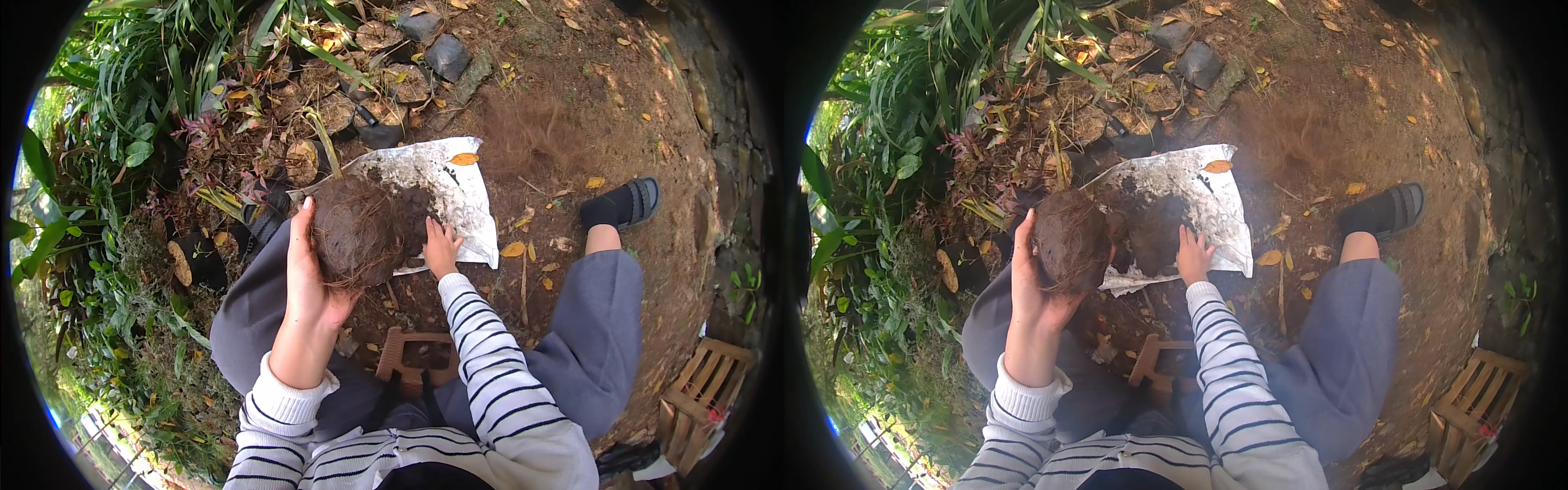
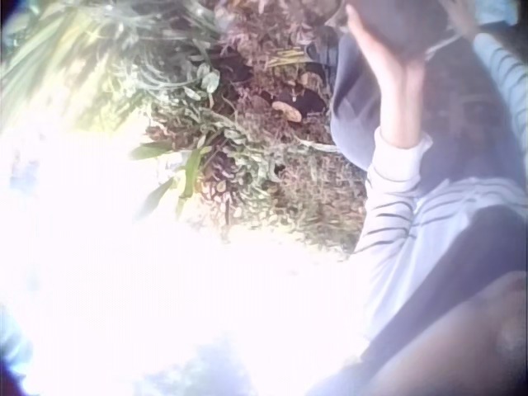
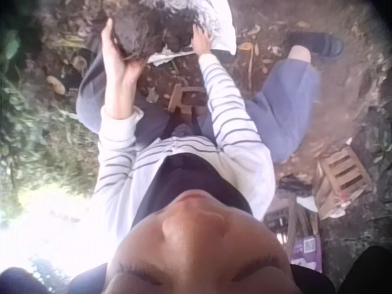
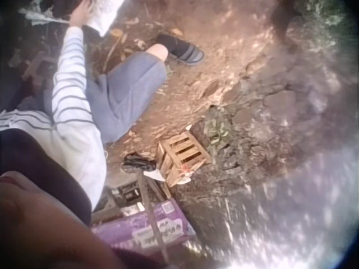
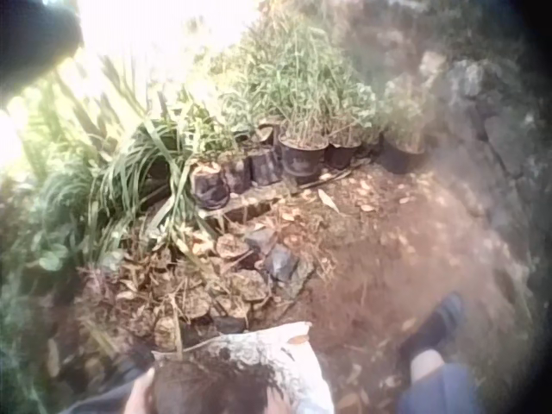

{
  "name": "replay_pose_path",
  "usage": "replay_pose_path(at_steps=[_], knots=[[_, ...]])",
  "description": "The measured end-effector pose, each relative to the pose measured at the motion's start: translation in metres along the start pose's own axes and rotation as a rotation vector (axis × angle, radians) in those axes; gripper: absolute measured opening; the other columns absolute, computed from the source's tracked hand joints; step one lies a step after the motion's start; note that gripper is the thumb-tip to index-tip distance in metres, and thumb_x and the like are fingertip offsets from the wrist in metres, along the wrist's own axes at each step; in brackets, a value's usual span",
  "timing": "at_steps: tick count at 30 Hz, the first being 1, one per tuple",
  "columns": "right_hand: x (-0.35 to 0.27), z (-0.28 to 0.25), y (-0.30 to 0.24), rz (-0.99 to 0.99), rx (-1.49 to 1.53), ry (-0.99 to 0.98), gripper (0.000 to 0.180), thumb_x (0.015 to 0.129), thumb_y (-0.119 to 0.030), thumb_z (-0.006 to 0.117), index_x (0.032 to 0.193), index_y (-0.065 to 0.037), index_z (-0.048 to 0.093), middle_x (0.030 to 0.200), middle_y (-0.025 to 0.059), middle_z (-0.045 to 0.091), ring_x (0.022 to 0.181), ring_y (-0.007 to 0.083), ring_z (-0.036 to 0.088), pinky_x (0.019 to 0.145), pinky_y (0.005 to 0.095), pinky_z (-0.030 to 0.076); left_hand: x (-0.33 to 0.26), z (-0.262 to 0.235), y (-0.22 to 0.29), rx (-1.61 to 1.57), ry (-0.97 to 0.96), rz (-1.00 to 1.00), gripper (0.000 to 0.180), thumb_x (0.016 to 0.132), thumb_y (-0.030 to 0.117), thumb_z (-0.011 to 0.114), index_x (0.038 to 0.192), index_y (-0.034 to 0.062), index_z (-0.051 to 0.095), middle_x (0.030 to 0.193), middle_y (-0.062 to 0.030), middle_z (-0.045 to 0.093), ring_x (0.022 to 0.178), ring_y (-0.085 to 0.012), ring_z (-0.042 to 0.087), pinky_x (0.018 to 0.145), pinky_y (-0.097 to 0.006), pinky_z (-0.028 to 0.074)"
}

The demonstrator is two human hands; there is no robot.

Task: The person sits cross-legged and repeatedly scoops soil from a white sheet, then shapes it into a compact ball around a small plant stem. The person continues to add soil and pat the ball into a smooth, rounded form.

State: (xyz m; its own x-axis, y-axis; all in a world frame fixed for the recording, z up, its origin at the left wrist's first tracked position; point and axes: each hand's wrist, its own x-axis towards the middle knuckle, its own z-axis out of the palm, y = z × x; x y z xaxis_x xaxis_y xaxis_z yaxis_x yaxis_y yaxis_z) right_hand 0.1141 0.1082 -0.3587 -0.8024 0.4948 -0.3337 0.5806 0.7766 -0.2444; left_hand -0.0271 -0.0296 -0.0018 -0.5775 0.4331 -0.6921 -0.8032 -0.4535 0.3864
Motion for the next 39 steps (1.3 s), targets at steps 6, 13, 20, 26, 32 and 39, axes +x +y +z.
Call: replay_pose_path(at_steps=[6,13,20,26,32,39], knots=[[0.010,0.002,0.005,0.025,-0.078,0.105,0.048,0.078,-0.017,0.074,0.124,-0.018,0.059,0.117,0.0008,0.059,0.118,0.0224,0.048,0.100,0.0584,0.031,0.005,-0.002,-0.006,-0.019,-0.019,-0.019,0.059,0.098,0.050,0.050,0.134,0.0030,0.051,0.128,-0.0188,0.059,0.115,-0.0340,0.060,0.100,-0.049,0.048],[-0.001,-0.003,0.004,0.045,0.328,0.208,0.040,0.075,-0.012,0.081,0.108,-0.013,0.059,0.090,0.0060,0.070,0.089,0.0253,0.065,0.096,0.0464,0.034,0.005,-0.007,-0.006,0.038,-0.004,0.015,0.061,0.098,0.052,0.049,0.134,0.0030,0.051,0.127,-0.0188,0.060,0.114,-0.0339,0.061,0.099,-0.048,0.049],[0.047,-0.018,0.010,0.179,0.687,0.334,0.040,0.081,-0.016,0.077,0.115,-0.013,0.057,0.103,0.0097,0.070,0.096,0.0310,0.066,0.090,0.0442,0.040,0.003,-0.001,-0.005,0.026,-0.013,-0.004,0.061,0.097,0.052,0.050,0.133,0.0035,0.052,0.126,-0.0182,0.061,0.113,-0.0336,0.061,0.098,-0.047,0.049],[0.044,-0.034,-0.020,0.315,0.431,0.586,0.033,0.084,-0.015,0.070,0.116,-0.013,0.060,0.113,0.0075,0.064,0.112,0.0270,0.057,0.094,0.0468,0.037,0.004,-0.004,-0.006,0.022,-0.011,-0.006,0.060,0.097,0.052,0.049,0.133,0.0036,0.053,0.126,-0.0179,0.061,0.112,-0.0336,0.061,0.097,-0.047,0.050],[-0.009,0.014,-0.018,-0.038,0.252,0.309,0.038,0.082,-0.016,0.072,0.119,-0.014,0.065,0.127,0.0060,0.060,0.119,0.0265,0.053,0.100,0.0471,0.036,0.003,0.001,-0.008,0.020,0.020,-0.041,0.059,0.098,0.052,0.047,0.133,0.0035,0.053,0.126,-0.0178,0.061,0.111,-0.0329,0.062,0.096,-0.046,0.050],[-0.012,0.023,0.014,-0.311,-0.041,0.240,0.034,0.079,-0.013,0.066,0.113,-0.015,0.069,0.121,0.0048,0.063,0.113,0.0231,0.056,0.096,0.0410,0.040,0.004,0.001,-0.008,0.040,-0.011,-0.050,0.058,0.099,0.051,0.046,0.132,0.0036,0.053,0.123,-0.0174,0.063,0.109,-0.0326,0.062,0.095,-0.046,0.050]])
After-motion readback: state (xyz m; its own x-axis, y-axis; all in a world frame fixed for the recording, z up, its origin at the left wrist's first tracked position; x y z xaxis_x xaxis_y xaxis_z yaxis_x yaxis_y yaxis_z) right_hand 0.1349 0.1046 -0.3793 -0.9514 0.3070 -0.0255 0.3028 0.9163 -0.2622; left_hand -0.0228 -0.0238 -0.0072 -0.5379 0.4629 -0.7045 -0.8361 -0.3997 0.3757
